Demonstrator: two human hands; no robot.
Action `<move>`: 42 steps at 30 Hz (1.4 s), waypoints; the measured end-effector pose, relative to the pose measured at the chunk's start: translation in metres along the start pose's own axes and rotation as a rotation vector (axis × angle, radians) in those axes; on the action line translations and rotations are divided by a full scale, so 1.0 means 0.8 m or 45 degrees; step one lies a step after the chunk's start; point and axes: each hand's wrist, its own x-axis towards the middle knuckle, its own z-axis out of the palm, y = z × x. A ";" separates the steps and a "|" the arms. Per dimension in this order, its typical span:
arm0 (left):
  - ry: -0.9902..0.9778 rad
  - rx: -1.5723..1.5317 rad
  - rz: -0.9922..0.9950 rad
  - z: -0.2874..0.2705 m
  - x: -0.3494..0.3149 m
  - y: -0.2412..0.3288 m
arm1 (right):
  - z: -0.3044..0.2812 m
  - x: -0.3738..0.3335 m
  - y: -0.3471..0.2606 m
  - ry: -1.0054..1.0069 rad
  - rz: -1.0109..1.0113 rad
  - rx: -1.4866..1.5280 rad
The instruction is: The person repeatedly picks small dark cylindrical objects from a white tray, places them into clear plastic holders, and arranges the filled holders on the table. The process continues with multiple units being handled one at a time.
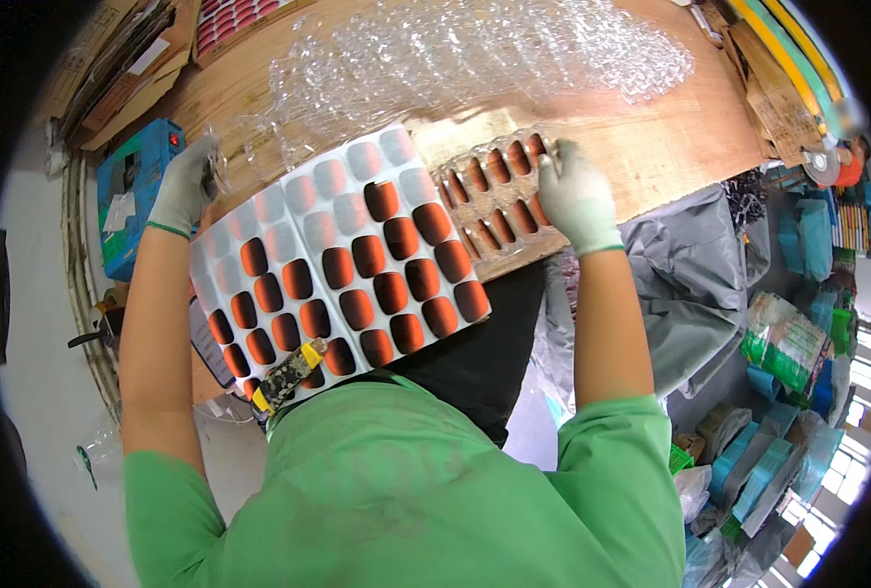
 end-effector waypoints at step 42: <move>-0.730 0.693 1.239 0.035 -0.405 -0.056 | -0.112 -0.213 -0.227 -0.713 -0.300 1.407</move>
